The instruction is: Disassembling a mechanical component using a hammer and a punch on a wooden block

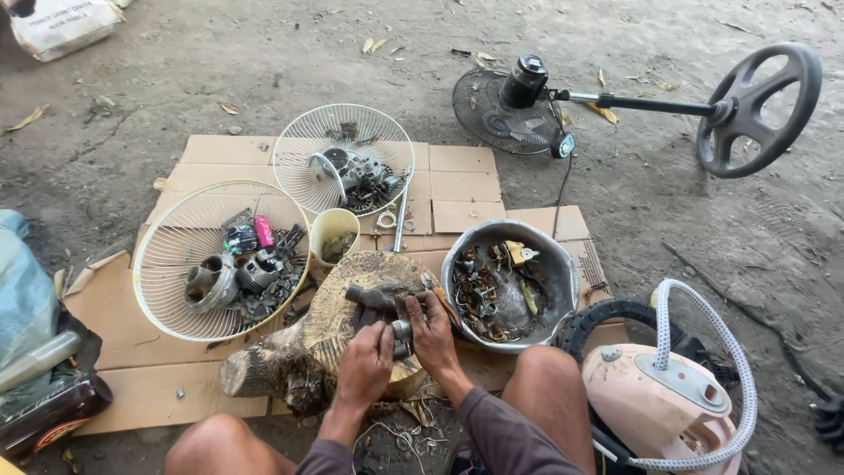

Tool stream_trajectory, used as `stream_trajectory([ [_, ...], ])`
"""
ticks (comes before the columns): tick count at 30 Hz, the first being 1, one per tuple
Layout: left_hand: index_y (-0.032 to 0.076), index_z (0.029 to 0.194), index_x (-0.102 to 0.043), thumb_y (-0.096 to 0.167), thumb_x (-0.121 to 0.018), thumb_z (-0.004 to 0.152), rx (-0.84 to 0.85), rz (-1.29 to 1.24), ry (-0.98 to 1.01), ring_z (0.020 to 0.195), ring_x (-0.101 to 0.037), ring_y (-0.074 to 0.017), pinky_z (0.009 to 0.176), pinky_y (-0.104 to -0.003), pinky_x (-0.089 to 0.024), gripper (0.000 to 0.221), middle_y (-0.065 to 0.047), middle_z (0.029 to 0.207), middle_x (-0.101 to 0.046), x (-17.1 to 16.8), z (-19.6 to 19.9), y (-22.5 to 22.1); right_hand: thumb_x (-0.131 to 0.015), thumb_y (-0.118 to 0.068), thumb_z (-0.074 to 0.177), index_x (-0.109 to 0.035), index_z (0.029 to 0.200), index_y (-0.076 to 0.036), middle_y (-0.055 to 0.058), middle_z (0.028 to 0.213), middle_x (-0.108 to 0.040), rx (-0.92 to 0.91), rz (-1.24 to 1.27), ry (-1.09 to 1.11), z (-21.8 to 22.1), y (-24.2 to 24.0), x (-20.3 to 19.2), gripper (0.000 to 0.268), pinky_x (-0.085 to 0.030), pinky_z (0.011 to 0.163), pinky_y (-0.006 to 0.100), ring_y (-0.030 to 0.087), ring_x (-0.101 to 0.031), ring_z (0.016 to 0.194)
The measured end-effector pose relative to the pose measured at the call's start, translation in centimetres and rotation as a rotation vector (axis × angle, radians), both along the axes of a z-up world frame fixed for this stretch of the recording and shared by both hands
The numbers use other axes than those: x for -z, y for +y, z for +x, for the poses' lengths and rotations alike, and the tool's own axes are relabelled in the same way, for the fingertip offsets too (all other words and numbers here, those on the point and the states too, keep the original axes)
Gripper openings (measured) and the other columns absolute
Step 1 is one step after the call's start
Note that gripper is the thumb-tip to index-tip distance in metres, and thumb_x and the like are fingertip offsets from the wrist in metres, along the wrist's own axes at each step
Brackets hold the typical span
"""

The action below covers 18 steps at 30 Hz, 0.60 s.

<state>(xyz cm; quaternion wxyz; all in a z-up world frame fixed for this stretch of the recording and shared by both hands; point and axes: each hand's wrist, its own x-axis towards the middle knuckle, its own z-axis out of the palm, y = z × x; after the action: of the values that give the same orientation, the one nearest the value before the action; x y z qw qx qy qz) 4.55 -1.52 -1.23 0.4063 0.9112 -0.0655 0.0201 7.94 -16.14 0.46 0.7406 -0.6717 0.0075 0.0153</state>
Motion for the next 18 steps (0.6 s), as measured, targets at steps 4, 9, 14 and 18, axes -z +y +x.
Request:
stream_trajectory([
  [4, 0.013, 0.114, -0.061, 0.040, -0.044, 0.106, -0.036, -0.070, 0.111, 0.075, -0.073, -0.0218, 0.063, -0.037, -0.069, 0.033, -0.008, 0.096, -0.072, -2.4, 0.5, 0.2, -0.050, -0.041, 0.102, -0.059, 0.107, -0.009, 0.008, 0.096, -0.064, 0.021, 0.026, 0.024, 1.0, -0.2, 0.2, 0.034, -0.062, 0.065, 0.030, 0.016, -0.063, 0.076],
  [9, 0.013, 0.122, -0.053, 0.020, -0.055, 0.104, 0.003, -0.094, 0.091, 0.077, -0.074, -0.0241, 0.064, -0.039, -0.073, 0.020, -0.010, 0.099, -0.071, -1.9, 0.5, 0.0, -0.052, -0.037, 0.104, -0.056, 0.106, -0.007, 0.007, 0.091, -0.061, 0.002, 0.062, 0.003, 0.8, -0.4, 0.2, 0.030, -0.059, 0.054, 0.023, 0.013, -0.060, 0.064],
  [14, 0.008, 0.079, -0.064, 0.041, -0.041, 0.108, -0.073, -0.315, 0.118, 0.039, -0.044, -0.0093, 0.029, -0.025, -0.034, 0.049, -0.001, 0.059, -0.059, 1.3, 0.4, 0.4, -0.054, -0.038, 0.103, -0.060, 0.103, -0.009, 0.004, 0.091, -0.068, -0.030, 0.006, -0.006, 0.2, 0.1, -0.9, 0.029, -0.057, 0.065, 0.025, 0.011, -0.062, 0.073],
  [18, 0.005, 0.083, -0.064, 0.033, -0.040, 0.109, -0.068, -0.460, 0.234, 0.046, -0.059, -0.0141, 0.036, -0.025, -0.051, 0.045, -0.009, 0.074, -0.073, -1.1, -0.1, 0.3, -0.052, -0.041, 0.104, -0.057, 0.101, -0.009, 0.002, 0.083, -0.060, -0.037, 0.029, 0.006, 0.5, 0.3, 0.5, 0.033, -0.050, 0.055, 0.023, 0.009, -0.052, 0.061],
])
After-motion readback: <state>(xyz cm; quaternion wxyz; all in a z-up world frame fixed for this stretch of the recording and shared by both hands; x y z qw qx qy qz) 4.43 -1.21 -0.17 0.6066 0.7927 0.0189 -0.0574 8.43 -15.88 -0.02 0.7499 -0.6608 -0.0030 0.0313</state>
